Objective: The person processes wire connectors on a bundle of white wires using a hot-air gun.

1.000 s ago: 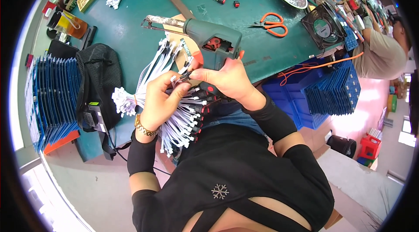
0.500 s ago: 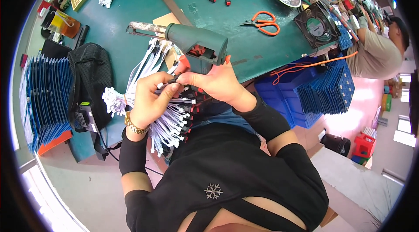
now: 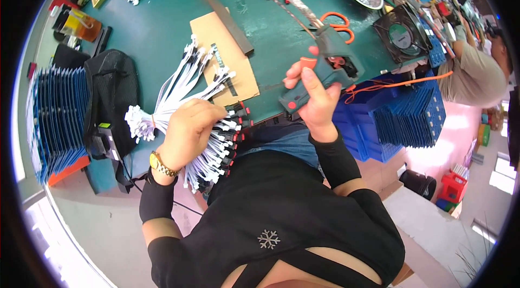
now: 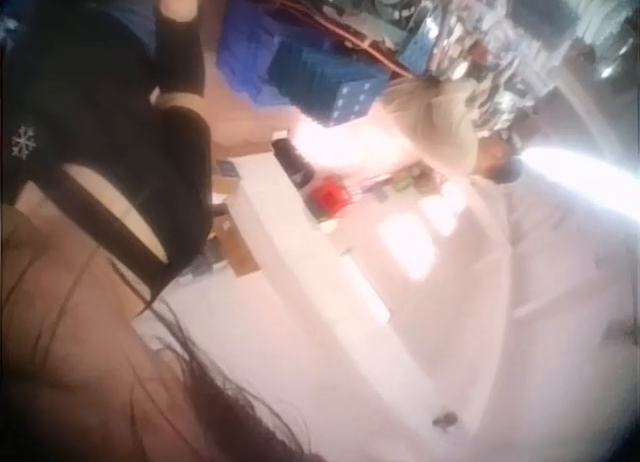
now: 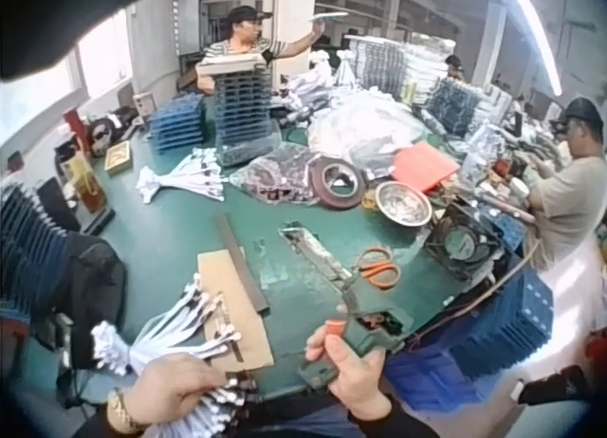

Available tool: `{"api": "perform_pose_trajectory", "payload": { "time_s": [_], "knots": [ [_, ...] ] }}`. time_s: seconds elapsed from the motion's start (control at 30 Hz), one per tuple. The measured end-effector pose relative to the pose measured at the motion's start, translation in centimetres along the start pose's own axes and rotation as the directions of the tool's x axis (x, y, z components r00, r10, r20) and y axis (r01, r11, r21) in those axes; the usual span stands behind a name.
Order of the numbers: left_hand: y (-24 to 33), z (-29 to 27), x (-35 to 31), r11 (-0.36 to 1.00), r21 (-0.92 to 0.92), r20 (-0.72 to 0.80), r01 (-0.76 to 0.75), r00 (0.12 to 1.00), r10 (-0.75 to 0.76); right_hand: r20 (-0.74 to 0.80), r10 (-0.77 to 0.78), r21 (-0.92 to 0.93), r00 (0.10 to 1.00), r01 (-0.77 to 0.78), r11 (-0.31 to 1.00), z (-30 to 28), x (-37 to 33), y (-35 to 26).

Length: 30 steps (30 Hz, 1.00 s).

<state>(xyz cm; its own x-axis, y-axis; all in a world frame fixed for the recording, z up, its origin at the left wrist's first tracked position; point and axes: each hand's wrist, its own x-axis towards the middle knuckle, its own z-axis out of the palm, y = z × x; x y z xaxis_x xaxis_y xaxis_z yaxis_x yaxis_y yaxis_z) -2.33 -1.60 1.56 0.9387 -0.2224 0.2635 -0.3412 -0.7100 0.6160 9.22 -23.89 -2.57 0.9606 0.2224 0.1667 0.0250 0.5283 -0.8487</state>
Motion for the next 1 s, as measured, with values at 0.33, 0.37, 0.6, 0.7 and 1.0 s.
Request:
{"api": "perform_pose_trajectory", "payload": {
  "time_s": [0.33, 0.37, 0.6, 0.7, 1.0],
  "knots": [
    [-2.8, -3.6, 7.9, 0.989, -0.043, 0.061, 0.145, 0.988, -0.142, -0.026, -0.218, 0.101, 0.976, 0.220, 0.970, -1.0, -1.2, 0.9],
    [-3.0, -3.5, 10.9, 0.966, -0.090, 0.079, 0.243, 0.969, -0.236, -0.018, -0.264, 0.148, 0.964, 0.264, 0.953, -1.4, -1.2, 1.2],
    [-11.6, 1.6, 23.4, 0.963, 0.265, -0.064, -0.056, 0.995, 0.076, 0.025, -0.275, 0.134, 0.961, 0.269, 0.954, -1.4, -1.5, 1.4],
    [-12.5, 1.8, 24.8, 0.877, 0.417, 0.013, -0.240, 0.966, 0.258, 0.062, -0.274, 0.146, 0.960, 0.263, 0.954, -1.7, -1.2, 1.4],
    [-9.8, -0.9, 22.0, 0.964, 0.184, 0.021, 0.193, 0.980, -0.200, 0.052, -0.263, 0.175, 0.963, 0.251, 0.952, -2.2, -1.1, 1.2]
  ]
}}
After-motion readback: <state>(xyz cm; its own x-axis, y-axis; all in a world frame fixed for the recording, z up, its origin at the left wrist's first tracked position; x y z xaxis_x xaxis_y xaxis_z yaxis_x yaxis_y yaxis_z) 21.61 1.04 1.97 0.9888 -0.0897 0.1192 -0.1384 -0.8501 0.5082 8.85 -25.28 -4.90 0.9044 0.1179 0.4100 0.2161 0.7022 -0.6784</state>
